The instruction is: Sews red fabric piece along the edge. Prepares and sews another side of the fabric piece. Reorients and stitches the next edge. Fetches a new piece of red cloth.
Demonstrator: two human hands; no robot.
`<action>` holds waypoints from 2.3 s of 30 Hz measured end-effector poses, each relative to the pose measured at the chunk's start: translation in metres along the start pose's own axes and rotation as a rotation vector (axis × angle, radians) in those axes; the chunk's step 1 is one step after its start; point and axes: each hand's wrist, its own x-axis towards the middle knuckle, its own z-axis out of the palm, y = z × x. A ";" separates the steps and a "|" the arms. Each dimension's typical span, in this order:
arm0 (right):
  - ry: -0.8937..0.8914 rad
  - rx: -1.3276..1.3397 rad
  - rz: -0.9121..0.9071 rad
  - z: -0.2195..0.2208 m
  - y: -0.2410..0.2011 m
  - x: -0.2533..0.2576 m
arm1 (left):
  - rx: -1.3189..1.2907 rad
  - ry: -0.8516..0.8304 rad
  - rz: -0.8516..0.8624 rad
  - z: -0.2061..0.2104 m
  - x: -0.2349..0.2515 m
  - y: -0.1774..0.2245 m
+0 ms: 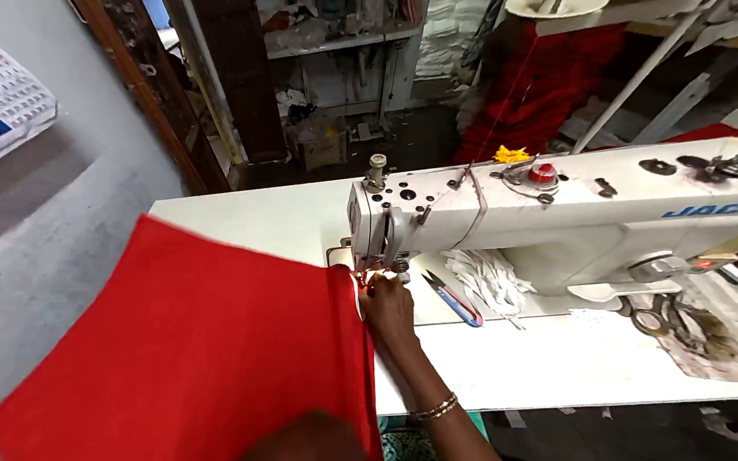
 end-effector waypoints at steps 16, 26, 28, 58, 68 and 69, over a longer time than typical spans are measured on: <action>0.275 -0.303 0.176 -0.153 0.179 -0.037 | 0.159 0.887 -0.192 0.002 0.117 -0.126; 0.271 -0.307 0.125 -0.150 0.172 -0.044 | 0.143 0.775 -0.228 0.003 0.109 -0.118; 0.237 -0.230 0.057 -0.141 0.158 -0.052 | 0.160 0.777 -0.233 0.001 0.111 -0.120; 0.057 0.121 -0.097 0.000 0.035 -0.045 | 0.101 0.728 -0.067 0.005 0.096 -0.126; -0.002 0.063 -0.109 -0.008 0.021 -0.077 | 0.123 0.668 -0.040 0.006 0.092 -0.128; -0.010 0.052 -0.101 -0.009 0.020 -0.077 | 0.117 0.675 -0.031 0.004 0.093 -0.131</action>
